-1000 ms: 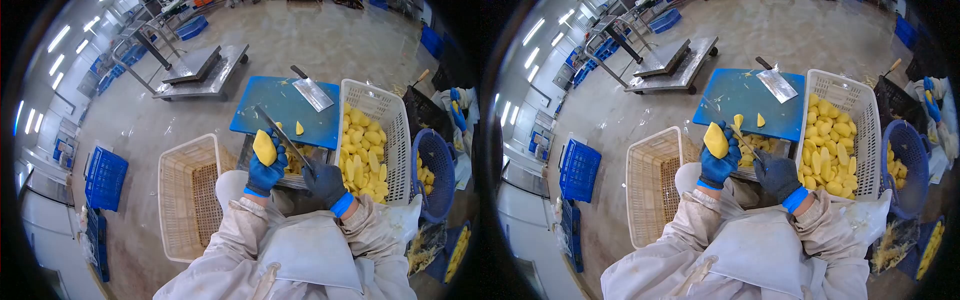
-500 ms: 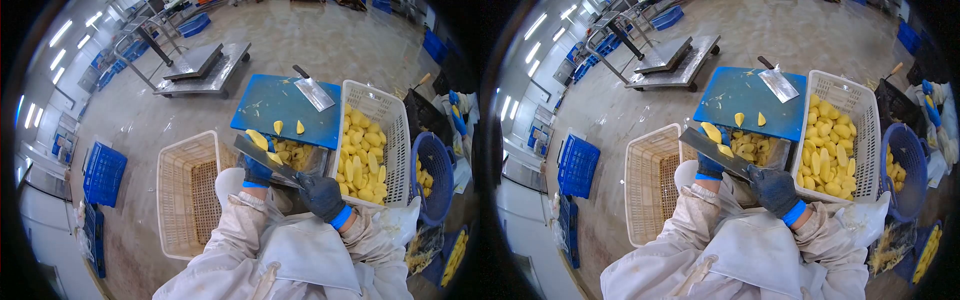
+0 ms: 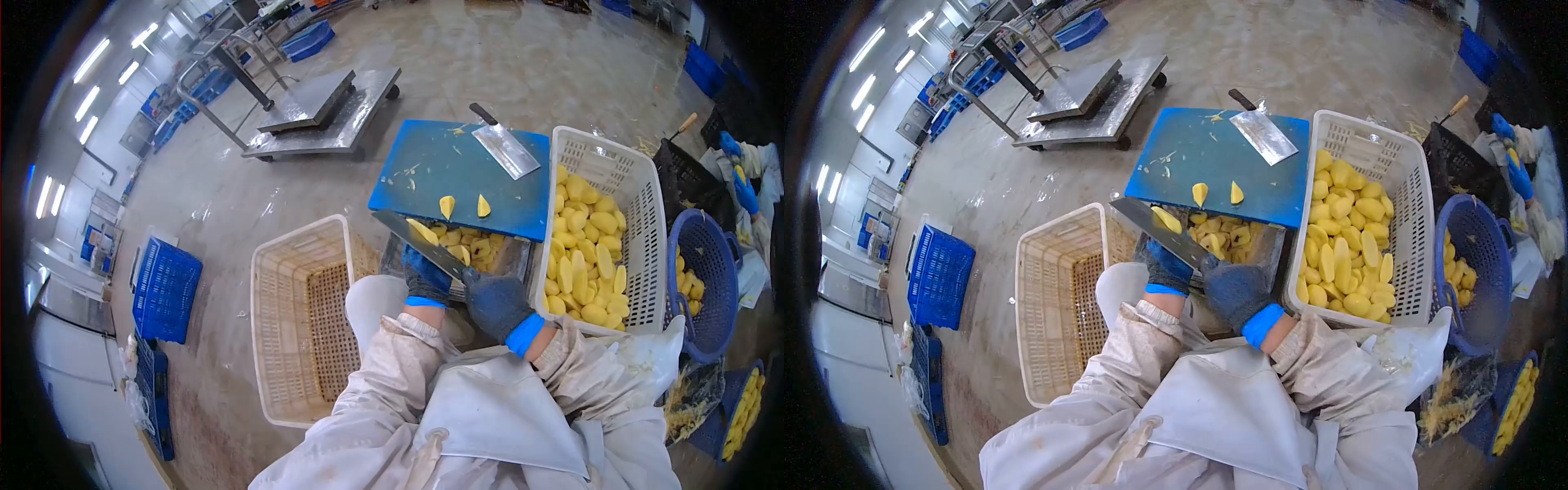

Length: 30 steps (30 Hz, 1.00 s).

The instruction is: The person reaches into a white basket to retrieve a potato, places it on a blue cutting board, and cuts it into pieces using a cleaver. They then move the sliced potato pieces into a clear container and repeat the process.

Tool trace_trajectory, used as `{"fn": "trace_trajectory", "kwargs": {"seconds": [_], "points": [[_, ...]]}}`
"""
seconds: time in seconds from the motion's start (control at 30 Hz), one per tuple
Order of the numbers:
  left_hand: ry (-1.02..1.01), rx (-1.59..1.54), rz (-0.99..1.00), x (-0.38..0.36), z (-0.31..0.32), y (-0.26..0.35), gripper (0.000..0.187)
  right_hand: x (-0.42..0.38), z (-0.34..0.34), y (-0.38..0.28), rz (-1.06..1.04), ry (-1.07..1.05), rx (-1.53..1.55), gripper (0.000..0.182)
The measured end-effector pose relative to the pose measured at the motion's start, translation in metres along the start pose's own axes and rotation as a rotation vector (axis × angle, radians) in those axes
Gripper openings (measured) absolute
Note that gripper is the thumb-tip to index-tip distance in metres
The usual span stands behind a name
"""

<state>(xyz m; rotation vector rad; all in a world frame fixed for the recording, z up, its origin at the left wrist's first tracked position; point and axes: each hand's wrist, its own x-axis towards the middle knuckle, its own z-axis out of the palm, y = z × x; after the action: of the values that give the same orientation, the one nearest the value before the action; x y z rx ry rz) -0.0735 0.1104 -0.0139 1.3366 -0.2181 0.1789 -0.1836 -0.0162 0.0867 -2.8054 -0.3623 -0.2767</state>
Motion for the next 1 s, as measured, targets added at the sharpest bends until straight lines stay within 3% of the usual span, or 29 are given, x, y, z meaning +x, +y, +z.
{"fn": "trace_trajectory", "kwargs": {"seconds": [0.03,0.07,0.13,0.17,0.23,0.27,0.33,0.37,0.4,0.43,0.47,0.5,0.57,0.6,0.7,0.77,0.8,0.83,0.87,1.0], "points": [[-0.063,0.373,0.148,-0.001,0.0,0.002,0.019,0.004,-0.001,-0.002,0.016,-0.036,-0.002,0.016],[-0.065,0.374,0.147,-0.002,0.001,0.005,0.019,0.009,-0.001,-0.002,0.031,-0.069,-0.003,0.016],[0.037,-0.753,-0.397,-0.006,0.003,0.012,0.022,0.018,0.001,0.002,0.006,-0.059,0.024,0.016],[0.04,-0.753,-0.403,-0.005,0.002,0.009,0.022,0.019,0.002,0.003,-0.019,-0.053,0.049,0.016],[0.071,-0.96,-0.647,0.008,-0.004,0.008,0.023,0.021,0.002,0.004,-0.015,-0.047,0.036,0.016],[0.066,-0.969,-0.648,0.011,-0.004,0.024,0.023,0.022,0.0,0.006,-0.011,-0.039,0.016,0.016],[-0.137,-0.717,-0.551,0.011,-0.002,0.069,0.023,0.017,-0.001,0.005,-0.005,-0.114,-0.045,0.017],[-0.137,-0.717,-0.559,0.013,-0.016,0.041,0.023,0.013,0.0,0.003,0.001,-0.184,-0.092,0.018],[-0.216,-0.247,-0.368,0.019,-0.038,-0.01,0.023,0.012,0.002,0.001,0.003,-0.186,-0.091,0.018],[-0.285,0.221,-0.166,0.021,-0.041,-0.017,0.023,0.012,0.004,0.0,0.0,-0.159,-0.055,0.016],[-0.339,-0.493,-0.312,0.02,-0.041,-0.025,0.025,0.012,0.006,-0.001,-0.001,-0.13,-0.02,0.015],[-0.337,-0.493,-0.317,0.017,-0.037,-0.035,0.025,0.014,0.009,0.001,0.001,-0.134,-0.018,0.015],[-0.011,-0.62,-0.903,0.01,-0.012,-0.015,0.03,0.023,0.014,0.005,0.04,-0.109,0.041,0.014],[0.007,-0.544,-0.82,-0.001,0.013,0.025,0.033,0.031,0.013,0.009,0.037,-0.108,0.041,0.014],[0.013,-0.427,-0.75,-0.01,0.023,0.049,0.036,0.039,0.011,0.021,0.062,-0.174,0.013,0.017],[0.057,-0.574,-0.849,-0.003,0.009,0.043,0.041,0.039,0.014,0.027,0.22,-0.254,0.071,0.025],[-0.09,-0.791,-0.828,-0.001,-0.004,0.041,0.043,0.035,0.016,0.03,0.204,-0.265,0.082,0.025],[-0.252,-1.004,-0.795,0.003,-0.011,0.041,0.045,0.029,0.011,0.036,0.268,-0.15,0.295,0.027],[-0.27,-1.085,-0.753,0.004,-0.008,0.048,0.053,0.022,0.006,0.039,0.335,-0.037,0.507,0.03],[-0.184,-1.113,-0.737,0.003,0.002,0.077,0.06,0.003,-0.011,0.042,0.326,0.059,0.59,0.028]]}}
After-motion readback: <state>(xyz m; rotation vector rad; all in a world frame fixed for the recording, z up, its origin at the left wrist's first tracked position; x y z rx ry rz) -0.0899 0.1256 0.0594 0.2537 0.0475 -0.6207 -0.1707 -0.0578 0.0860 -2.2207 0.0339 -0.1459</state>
